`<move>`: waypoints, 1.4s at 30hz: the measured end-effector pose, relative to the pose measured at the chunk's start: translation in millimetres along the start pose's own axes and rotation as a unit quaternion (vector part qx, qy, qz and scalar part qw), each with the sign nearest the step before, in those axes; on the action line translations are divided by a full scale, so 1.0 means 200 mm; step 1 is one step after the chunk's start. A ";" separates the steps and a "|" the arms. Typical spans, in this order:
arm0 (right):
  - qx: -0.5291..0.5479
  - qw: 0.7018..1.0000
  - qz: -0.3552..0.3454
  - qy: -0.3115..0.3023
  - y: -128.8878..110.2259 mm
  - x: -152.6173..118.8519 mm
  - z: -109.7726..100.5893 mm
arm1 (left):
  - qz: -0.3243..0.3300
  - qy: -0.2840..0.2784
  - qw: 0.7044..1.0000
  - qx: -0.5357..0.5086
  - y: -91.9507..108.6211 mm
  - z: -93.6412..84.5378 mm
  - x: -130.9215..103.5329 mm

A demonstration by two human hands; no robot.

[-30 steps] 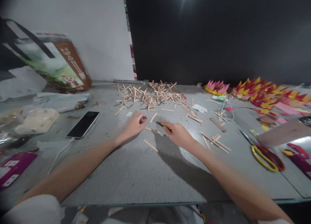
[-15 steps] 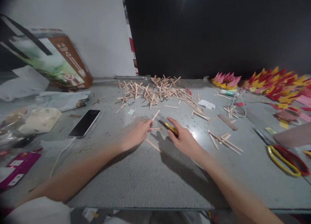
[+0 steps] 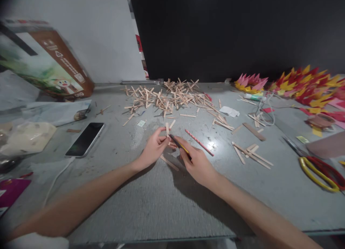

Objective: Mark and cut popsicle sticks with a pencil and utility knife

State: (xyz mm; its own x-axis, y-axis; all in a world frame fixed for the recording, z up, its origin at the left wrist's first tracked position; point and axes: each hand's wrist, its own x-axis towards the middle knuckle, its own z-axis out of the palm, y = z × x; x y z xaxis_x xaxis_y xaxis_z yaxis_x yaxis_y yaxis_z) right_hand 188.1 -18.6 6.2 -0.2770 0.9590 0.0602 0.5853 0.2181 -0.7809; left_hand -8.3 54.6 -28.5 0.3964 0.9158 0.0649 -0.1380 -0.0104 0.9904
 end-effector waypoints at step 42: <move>-0.063 0.993 -0.080 0.064 0.06 0.00 0.04 | 0.005 0.010 0.999 0.031 -0.05 0.00 -0.02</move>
State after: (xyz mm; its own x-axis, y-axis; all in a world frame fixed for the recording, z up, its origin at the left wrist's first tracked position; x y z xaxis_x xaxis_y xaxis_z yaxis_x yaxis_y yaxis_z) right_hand 188.3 -17.7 -7.7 -0.2798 0.9239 0.2609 0.6346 0.3819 -0.6719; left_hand -8.1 51.0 -39.3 0.3777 0.9231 0.0731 -0.0857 -0.0438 0.9954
